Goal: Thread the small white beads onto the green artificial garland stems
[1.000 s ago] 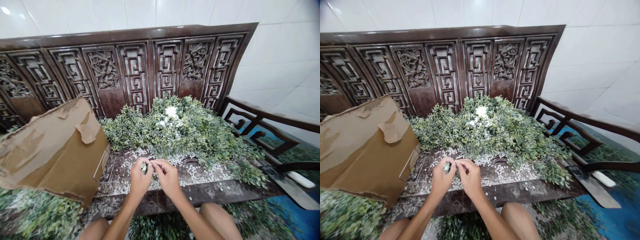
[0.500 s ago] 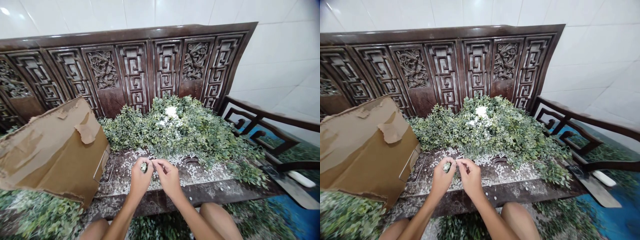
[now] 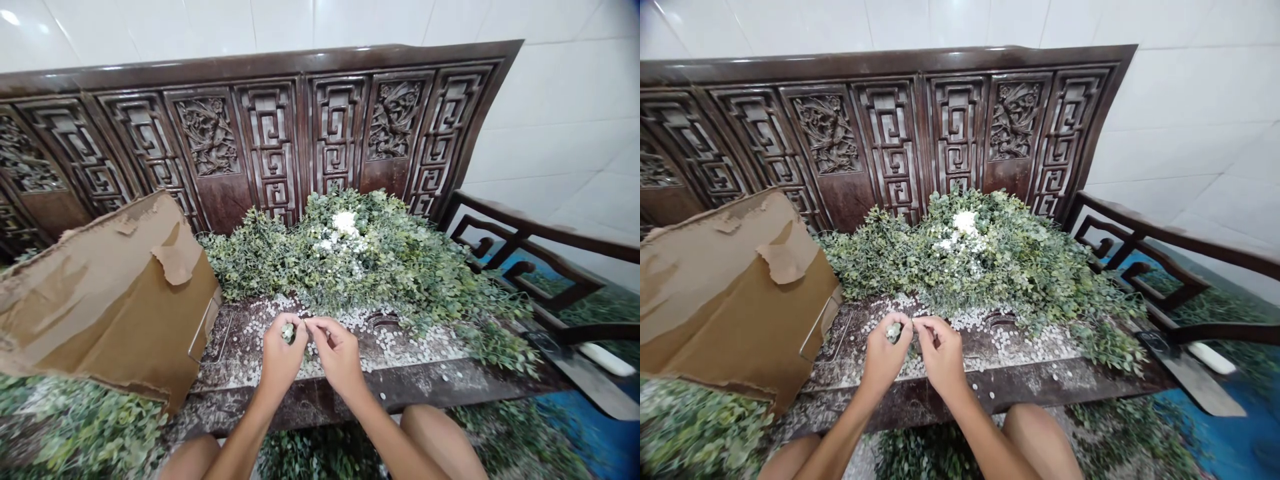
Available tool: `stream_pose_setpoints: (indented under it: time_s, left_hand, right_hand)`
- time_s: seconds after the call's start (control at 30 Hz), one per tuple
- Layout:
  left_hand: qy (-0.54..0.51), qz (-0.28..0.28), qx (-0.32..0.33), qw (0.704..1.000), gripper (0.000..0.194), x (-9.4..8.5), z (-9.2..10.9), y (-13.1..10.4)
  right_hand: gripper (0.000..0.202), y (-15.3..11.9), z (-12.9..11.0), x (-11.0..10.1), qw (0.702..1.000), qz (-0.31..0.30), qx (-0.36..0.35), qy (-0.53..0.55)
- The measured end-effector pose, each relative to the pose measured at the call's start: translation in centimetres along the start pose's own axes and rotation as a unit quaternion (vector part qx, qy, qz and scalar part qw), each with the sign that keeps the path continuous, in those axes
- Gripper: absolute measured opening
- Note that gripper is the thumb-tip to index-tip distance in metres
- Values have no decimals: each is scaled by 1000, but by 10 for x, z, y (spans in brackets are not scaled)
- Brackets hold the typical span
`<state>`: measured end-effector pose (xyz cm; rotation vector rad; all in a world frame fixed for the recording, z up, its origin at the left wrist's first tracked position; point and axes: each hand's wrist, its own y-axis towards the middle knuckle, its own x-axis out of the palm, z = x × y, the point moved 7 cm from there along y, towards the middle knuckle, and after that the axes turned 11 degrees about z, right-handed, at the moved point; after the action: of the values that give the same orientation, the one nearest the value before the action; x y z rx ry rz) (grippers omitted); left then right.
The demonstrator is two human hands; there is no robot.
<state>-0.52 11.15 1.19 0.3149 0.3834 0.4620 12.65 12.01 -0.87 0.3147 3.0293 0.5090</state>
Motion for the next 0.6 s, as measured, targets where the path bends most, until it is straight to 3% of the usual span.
stream_pose_setpoints:
  time_s: [0.33,0.6]
  left_hand:
    - [15,0,11,1000,9,0,-1,0]
    - [26,-16,18,999,7,1,2,0]
  right_hand:
    - [19,0,-6,2,1000,-21,-16,-2]
    - [21,5,5,0,995,-26,84,47]
